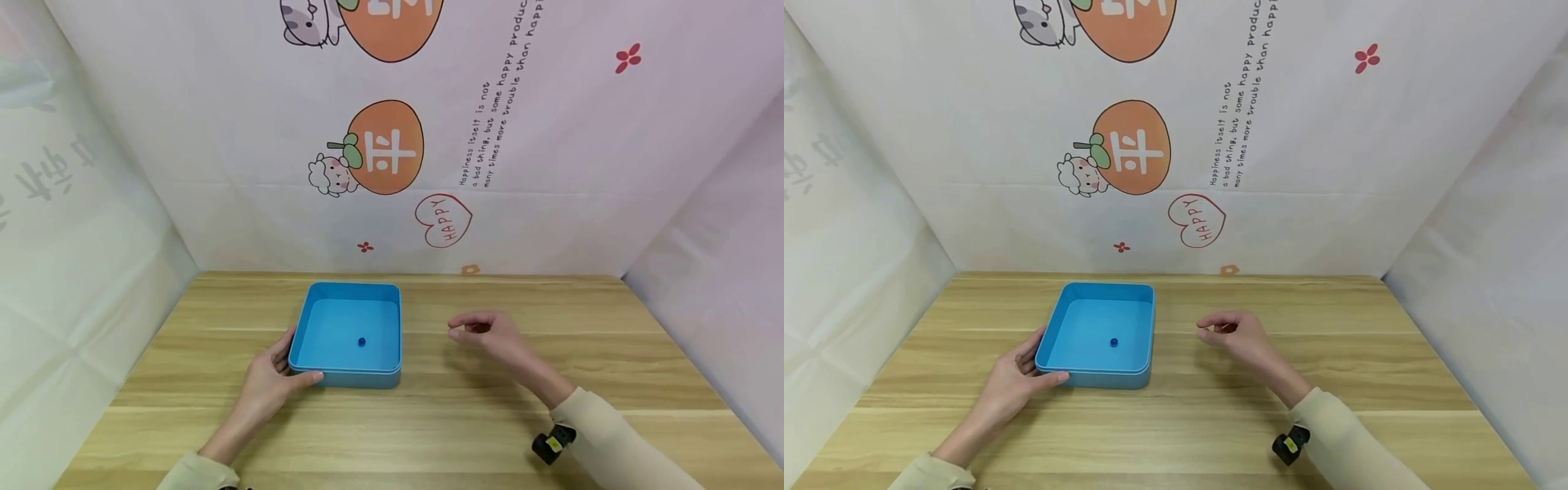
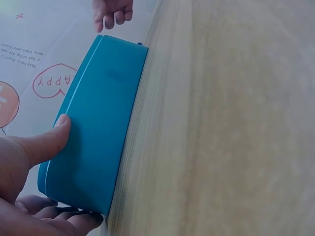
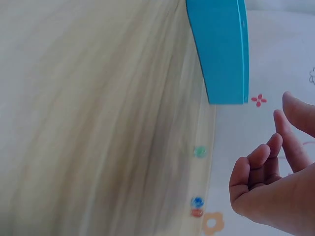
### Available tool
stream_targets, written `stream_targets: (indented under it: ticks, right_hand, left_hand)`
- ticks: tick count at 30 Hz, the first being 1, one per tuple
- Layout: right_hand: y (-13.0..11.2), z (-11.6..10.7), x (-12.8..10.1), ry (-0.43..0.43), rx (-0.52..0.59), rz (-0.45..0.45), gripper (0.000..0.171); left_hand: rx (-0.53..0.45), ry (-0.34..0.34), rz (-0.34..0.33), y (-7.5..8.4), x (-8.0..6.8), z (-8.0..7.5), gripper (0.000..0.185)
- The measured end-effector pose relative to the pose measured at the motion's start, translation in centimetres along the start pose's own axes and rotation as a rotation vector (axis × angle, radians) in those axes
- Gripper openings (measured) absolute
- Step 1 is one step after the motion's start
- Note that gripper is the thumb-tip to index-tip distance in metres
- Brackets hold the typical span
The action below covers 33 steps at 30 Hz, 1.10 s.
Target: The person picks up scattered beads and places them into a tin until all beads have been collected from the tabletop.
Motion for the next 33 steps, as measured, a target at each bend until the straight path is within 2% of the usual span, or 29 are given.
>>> stream_targets:
  ticks: [10,17,21,33]
  right_hand:
    - [2.2,-3.3,0.6,0.061,0.077,-0.004,0.041]
    - [3.1,-5.5,2.0,0.092,-0.035,0.039,0.048]
    - [3.6,-6.2,3.1,0.073,-0.078,0.062,0.049]
    - [5.1,-6.7,5.3,0.012,-0.126,0.069,0.045]
  left_hand:
    - [-0.030,-0.004,0.001,0.0,0.1,0.1,0.107]
    - [-0.035,-0.006,-0.009,0.1,0.0,0.0,0.108]
    - [-0.039,-0.001,-0.008,0.0,0.1,-0.1,0.107]
    - [-0.037,-0.006,-0.012,-0.2,0.0,-0.1,0.107]
Point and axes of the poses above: each hand's wrist, its own x-axis towards the middle knuckle, its own z-axis out of the palm, y = z × x, the point moved 1 cm from there along x, towards the middle knuckle, and after that the axes turned 13 degrees about y, right-handed, at the moved point
